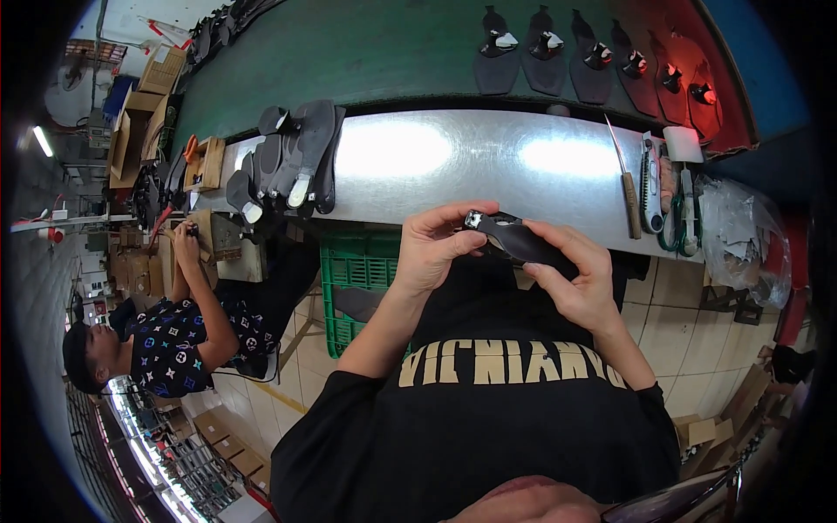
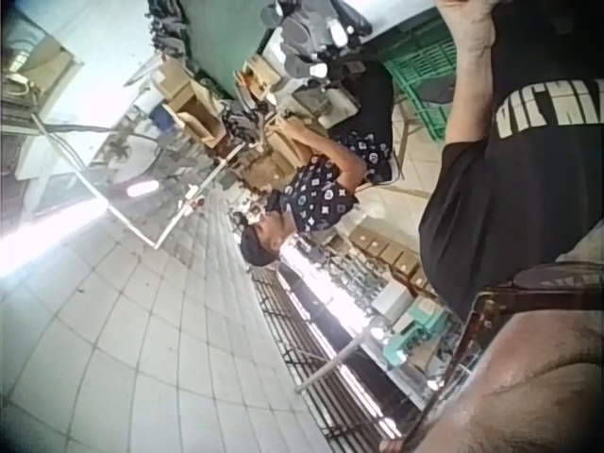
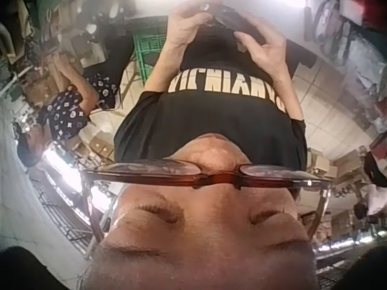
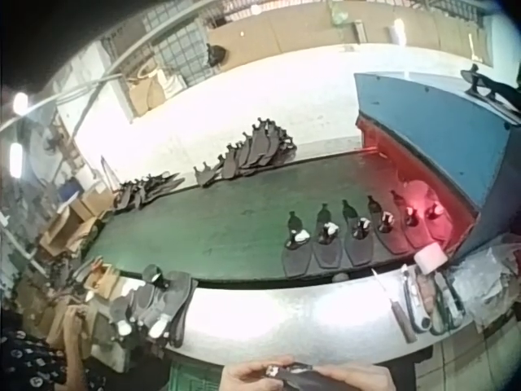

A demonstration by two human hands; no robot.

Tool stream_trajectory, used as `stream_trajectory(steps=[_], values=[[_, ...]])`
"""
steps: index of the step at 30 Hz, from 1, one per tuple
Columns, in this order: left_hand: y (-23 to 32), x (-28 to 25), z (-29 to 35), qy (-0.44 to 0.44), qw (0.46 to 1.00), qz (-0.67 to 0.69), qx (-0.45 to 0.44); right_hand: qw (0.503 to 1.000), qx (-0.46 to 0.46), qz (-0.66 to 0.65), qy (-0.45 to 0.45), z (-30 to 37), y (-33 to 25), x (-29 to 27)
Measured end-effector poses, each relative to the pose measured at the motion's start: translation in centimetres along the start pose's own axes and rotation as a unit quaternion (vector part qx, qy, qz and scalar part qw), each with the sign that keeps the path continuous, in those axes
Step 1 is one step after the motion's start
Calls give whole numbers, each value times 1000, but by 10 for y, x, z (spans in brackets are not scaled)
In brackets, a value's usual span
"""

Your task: Manually assemble and trim components of sandals or shoes at a manufacturing workbench.

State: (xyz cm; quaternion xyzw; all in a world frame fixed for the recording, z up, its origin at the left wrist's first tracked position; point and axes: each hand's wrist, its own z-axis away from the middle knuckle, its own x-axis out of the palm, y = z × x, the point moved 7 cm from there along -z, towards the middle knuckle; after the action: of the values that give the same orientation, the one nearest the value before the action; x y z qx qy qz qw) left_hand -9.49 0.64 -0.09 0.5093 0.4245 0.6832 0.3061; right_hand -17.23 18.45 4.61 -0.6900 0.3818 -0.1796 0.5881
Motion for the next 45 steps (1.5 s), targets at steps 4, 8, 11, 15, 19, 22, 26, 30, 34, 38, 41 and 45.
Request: stream_trajectory(steps=[4, 8, 11, 15, 19, 22, 26, 30, 34, 38, 41, 45], values=[[2, 2, 0, -9, 1000, -20, 15, 999, -6, 27, -16, -2, -4, -2], [5, 1, -2, -38, 997, -59, 41, 997, -25, 58, -37, -5, -11, -1], [8, 3, -2, -69, 992, -85, 68, 997, -25, 55, -46, -5, -8, 1], [12, 6, -2, -100, 984, -122, 77, 994, -46, 86, -42, -7, -9, 3], [8, 7, -2, -120, 979, -131, 102, 992, -64, 106, -38, -6, -9, 6], [2, 8, -1, -130, 986, -86, 58, 988, -65, 134, -48, -5, -9, 9], [0, 10, 0, -134, 978, -143, 73, 983, -48, 167, -56, -6, -9, 12], [-10, 15, -1, -72, 988, -138, 11, 995, 26, 90, -15, -5, 10, 7], [-17, 16, 0, -72, 990, -121, -15, 995, 38, 82, -30, -2, 19, 9], [-17, 19, -1, -31, 991, -121, -39, 986, -19, 160, -37, -3, 10, 12], [-19, 16, -1, -16, 991, -127, -47, 979, -41, 192, -63, -3, 8, 15], [-23, 14, 0, -2, 991, -126, -50, 983, -11, 161, -89, -3, 11, 16]])
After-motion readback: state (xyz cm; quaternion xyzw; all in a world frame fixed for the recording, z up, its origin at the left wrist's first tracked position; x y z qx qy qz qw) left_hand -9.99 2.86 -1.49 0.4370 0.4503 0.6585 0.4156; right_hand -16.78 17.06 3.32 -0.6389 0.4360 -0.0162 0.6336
